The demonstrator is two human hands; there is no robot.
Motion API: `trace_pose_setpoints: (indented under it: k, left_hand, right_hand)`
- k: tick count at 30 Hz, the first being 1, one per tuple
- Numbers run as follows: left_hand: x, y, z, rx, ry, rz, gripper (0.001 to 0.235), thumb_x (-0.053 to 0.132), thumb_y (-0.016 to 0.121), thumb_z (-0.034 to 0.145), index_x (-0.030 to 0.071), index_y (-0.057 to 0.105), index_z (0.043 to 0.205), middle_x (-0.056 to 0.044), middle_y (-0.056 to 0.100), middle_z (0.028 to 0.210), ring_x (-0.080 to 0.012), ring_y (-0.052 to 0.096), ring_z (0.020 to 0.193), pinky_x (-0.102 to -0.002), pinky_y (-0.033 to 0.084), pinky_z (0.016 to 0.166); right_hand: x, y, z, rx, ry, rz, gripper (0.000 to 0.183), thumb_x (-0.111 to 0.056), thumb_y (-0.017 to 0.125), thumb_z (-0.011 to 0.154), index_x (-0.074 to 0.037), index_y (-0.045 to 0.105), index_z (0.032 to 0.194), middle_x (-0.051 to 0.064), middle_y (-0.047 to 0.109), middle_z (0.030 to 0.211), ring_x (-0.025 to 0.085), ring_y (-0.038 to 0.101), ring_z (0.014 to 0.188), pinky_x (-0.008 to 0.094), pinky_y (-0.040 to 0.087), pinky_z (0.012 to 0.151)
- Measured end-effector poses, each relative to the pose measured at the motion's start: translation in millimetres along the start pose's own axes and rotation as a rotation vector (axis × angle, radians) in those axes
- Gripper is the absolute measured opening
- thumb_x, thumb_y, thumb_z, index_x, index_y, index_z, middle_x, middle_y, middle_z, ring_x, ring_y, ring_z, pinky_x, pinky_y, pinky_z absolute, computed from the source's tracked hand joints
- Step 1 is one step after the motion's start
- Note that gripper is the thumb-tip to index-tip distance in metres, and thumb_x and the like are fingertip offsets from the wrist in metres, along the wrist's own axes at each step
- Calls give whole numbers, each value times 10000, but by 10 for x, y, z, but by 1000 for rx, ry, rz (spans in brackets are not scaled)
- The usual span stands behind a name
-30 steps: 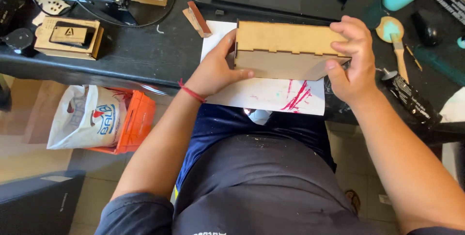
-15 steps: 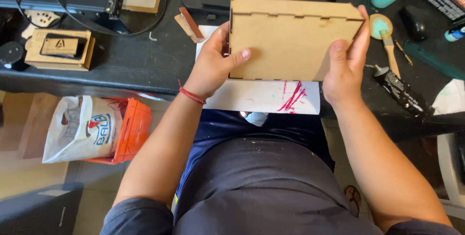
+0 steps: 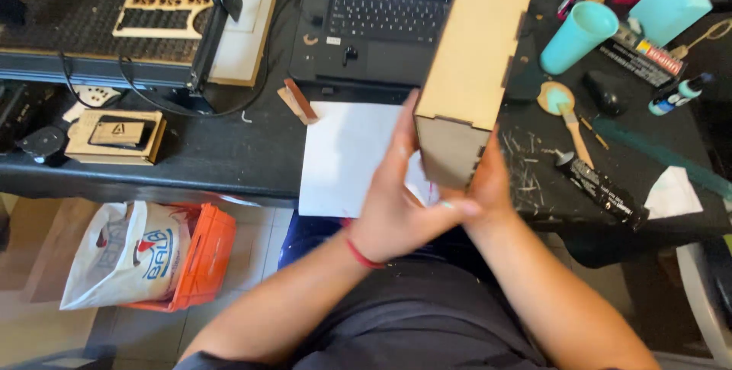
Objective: Assembling a small wooden box by applying glue to the edges and fitting the panels together.
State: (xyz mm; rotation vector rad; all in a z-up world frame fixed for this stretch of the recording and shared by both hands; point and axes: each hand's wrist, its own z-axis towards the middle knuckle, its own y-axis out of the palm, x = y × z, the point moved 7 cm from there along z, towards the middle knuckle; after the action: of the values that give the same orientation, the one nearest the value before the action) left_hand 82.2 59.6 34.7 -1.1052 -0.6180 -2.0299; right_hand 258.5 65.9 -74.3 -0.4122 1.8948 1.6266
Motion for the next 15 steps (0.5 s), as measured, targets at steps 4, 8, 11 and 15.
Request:
trace_pose_setpoints:
  k: [4,8,11,15]
  left_hand:
    - [-141,103,-68,170,-68,331,962,245,727,720,43,244,1528,-126,366,1592,-260,401,1474,-362,375,1194]
    - [-40,-9,-98,245,479,451,828,-33,765,697,22,447,1459,-210,505,1472,-424,556,1330,-506,483,1111]
    - [8,-74,-146,111,560,749,786,77,839,725,94,506,1437,-164,546,1448,-416,579,1318,-535,471,1138]
    - [-160,-125,-142,-59,604,1343,562,164,674,934,276,506,1458,-12,554,1456,-303,581,1292,-533,459,1074]
  right_hand:
    - [-198,77,53,-54,-60,-88,579,-489,500,946,-186,520,1439,90,616,1370,291,620,1211,451,505,994]
    - [-358,-43,-14,-52,-99,-137,565,-450,487,960,-188,490,1460,98,598,1395,294,611,1232,448,499,1011]
    - [-371,-213,-149,-26,-119,-173,554,-411,474,974,-190,460,1481,106,581,1421,297,602,1253,444,494,1029]
    - [-424,-354,-171,-14,-163,-235,544,-353,455,995,-193,415,1513,119,554,1459,302,589,1284,439,486,1055]
